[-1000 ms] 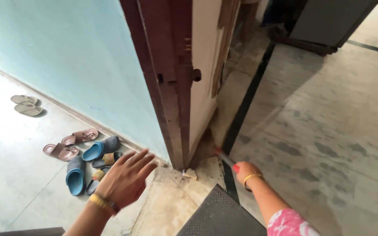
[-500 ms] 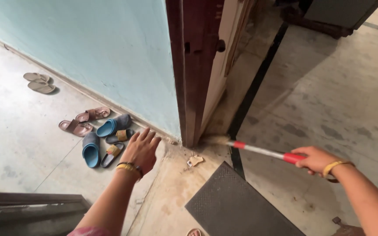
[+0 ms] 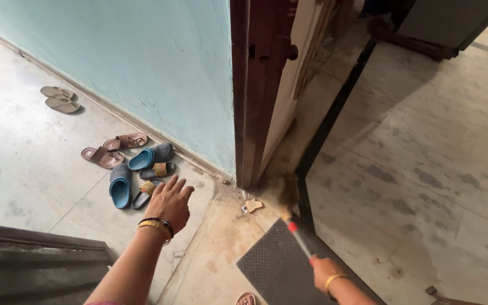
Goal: The person is sweeping the floor using a broom and a handheld cardboard fan to collect dust.
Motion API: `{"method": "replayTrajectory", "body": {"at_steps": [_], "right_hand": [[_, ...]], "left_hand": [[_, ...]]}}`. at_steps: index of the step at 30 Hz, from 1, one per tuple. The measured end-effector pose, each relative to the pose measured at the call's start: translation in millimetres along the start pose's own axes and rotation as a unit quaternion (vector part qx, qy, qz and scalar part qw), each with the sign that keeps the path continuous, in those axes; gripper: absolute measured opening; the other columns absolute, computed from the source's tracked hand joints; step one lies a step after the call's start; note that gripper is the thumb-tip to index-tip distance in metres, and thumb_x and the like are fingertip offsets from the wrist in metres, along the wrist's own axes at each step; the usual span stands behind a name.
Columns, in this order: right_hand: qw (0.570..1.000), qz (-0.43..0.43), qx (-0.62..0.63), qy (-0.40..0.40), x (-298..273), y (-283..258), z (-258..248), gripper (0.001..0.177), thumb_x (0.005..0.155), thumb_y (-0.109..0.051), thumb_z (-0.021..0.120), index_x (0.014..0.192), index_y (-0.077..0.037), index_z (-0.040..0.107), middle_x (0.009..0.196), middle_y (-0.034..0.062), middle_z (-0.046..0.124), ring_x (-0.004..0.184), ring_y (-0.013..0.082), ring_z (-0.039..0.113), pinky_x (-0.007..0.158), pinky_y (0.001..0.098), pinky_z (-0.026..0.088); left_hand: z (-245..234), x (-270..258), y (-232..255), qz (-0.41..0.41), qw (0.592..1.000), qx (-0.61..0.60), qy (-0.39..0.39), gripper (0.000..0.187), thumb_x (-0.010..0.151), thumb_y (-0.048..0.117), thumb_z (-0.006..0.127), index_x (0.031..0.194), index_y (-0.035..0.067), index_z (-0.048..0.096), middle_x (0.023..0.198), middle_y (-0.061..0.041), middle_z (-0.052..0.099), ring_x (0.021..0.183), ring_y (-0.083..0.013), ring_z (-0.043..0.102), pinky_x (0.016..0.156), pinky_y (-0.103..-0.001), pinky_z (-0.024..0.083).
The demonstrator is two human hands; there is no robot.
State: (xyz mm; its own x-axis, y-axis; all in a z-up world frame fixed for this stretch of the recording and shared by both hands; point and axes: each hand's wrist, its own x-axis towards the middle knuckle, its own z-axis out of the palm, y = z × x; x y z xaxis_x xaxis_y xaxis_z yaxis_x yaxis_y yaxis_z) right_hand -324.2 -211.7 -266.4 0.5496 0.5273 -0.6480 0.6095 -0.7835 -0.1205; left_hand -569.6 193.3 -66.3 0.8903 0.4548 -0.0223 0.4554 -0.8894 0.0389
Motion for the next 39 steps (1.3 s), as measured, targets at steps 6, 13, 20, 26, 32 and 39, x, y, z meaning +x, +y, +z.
{"method": "replayTrajectory", "body": {"at_steps": [6,13,20,26,32,39], "right_hand": [[0.998,-0.056,0.012,-0.04,-25,-34,-44,0.041,0.096,-0.017,0.054,0.136,-0.024,0.059,0.113,0.0159,0.07,0.108,0.0376,0.068,0.091,0.0472,0.056],[0.988,-0.085,0.122,0.035,-28,-6,-79,0.05,0.082,-0.013,0.064,0.131,-0.024,0.062,0.104,0.0159,0.075,0.099,0.0352,0.072,0.089,0.0435,0.057],[0.995,-0.091,0.034,-0.003,13,-49,24,0.027,0.083,-0.014,0.064,0.109,-0.019,0.066,0.104,0.0143,0.074,0.105,0.0387,0.068,0.091,0.0476,0.055],[0.968,-0.217,0.101,0.07,-2,-116,-34,0.034,0.084,-0.014,0.061,0.118,-0.017,0.065,0.104,0.018,0.073,0.102,0.0412,0.068,0.087,0.0476,0.056],[0.968,-0.233,0.086,0.043,-107,-188,-199,0.04,0.086,-0.019,0.061,0.125,-0.024,0.068,0.101,0.014,0.073,0.096,0.0361,0.069,0.084,0.0452,0.054],[0.959,-0.275,-0.019,0.073,-161,-219,-308,0.034,0.089,-0.032,0.066,0.121,-0.024,0.072,0.097,0.0107,0.075,0.092,0.0309,0.071,0.083,0.044,0.054]], "left_hand": [[2,-7,4,-0.028,0.999,-0.01,-0.031,0.047,0.082,0.014,0.062,0.129,0.014,0.059,0.146,-0.013,0.051,0.146,-0.0314,0.037,0.116,-0.049,0.033],[4,-27,-5,-0.076,0.995,-0.053,-0.024,0.047,0.083,0.018,0.065,0.129,0.015,0.059,0.148,-0.013,0.049,0.145,-0.031,0.037,0.116,-0.048,0.033],[23,-63,-8,-0.122,0.989,-0.067,-0.05,0.048,0.083,0.018,0.066,0.13,0.017,0.058,0.15,-0.013,0.047,0.146,-0.0303,0.037,0.117,-0.046,0.034],[34,-70,-8,-0.139,0.985,-0.084,-0.062,0.051,0.081,0.02,0.067,0.131,0.017,0.056,0.148,-0.013,0.047,0.143,-0.0302,0.04,0.114,-0.046,0.038],[34,-36,31,-0.117,0.982,-0.113,-0.099,0.054,0.083,0.019,0.07,0.135,0.019,0.054,0.146,-0.009,0.051,0.137,-0.0283,0.05,0.108,-0.047,0.046],[-15,27,100,0.049,0.974,-0.218,0.02,0.085,0.068,0.027,0.089,0.137,0.01,0.044,0.139,-0.013,0.054,0.124,-0.0347,0.054,0.101,-0.049,0.046]]}}
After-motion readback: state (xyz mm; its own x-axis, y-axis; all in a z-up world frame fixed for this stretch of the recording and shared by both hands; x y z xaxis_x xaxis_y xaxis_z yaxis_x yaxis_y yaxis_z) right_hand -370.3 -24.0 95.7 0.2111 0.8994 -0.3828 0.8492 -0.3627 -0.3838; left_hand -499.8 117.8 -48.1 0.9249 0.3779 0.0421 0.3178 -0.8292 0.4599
